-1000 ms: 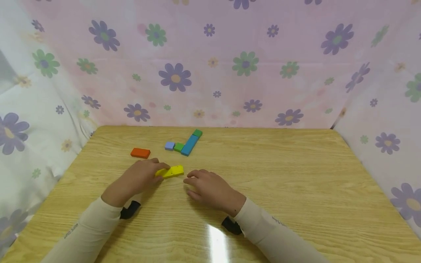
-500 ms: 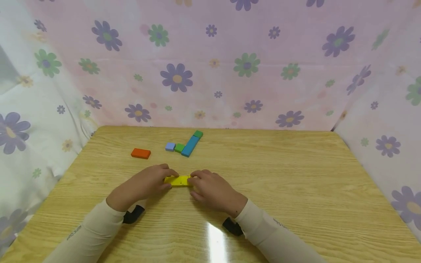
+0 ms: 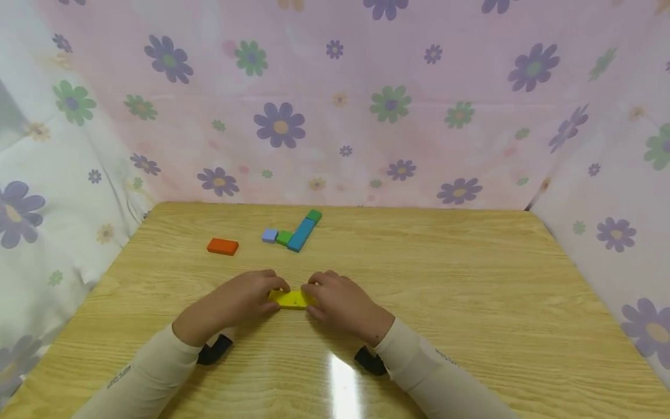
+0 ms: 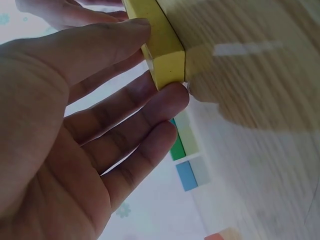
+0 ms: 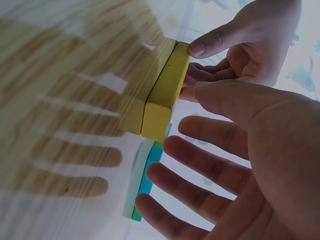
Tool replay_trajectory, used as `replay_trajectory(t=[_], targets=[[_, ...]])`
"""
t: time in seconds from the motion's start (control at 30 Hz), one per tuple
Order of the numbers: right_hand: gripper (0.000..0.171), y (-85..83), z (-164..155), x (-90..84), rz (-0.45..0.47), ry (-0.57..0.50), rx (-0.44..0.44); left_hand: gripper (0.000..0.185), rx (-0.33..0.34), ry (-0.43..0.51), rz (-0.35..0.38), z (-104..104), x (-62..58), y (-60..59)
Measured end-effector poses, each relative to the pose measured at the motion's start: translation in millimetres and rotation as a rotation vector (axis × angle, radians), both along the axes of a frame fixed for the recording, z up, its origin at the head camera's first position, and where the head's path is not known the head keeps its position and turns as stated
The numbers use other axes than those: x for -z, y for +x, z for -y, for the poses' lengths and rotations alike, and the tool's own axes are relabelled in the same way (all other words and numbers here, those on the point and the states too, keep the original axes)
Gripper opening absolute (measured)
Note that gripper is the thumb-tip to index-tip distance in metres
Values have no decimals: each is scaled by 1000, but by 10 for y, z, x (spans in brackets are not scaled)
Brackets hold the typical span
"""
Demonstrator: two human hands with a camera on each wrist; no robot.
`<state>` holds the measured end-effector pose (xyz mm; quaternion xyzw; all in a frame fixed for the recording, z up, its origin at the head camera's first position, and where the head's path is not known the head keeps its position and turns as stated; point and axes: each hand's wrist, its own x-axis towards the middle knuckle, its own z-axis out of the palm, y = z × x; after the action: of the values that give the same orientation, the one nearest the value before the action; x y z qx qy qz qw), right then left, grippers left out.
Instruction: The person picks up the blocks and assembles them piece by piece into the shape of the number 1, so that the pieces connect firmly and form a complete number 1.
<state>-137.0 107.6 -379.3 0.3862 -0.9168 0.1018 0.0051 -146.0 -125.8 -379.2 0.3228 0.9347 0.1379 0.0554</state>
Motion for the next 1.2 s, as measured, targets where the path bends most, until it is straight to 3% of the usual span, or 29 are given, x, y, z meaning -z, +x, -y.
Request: replay_trajectory(t=[0.27,0.77,1.2], targets=[[33,-8,-11,-3,-7,30,-3,31,13,-9,-14,-53,-2,28],[28,11,-15,-23,75,39,17,30,67,-56,-58,-114,-15,88],[29,24,-17,-1,68,62,34,29,71,-59,-78,-134,-8,123]])
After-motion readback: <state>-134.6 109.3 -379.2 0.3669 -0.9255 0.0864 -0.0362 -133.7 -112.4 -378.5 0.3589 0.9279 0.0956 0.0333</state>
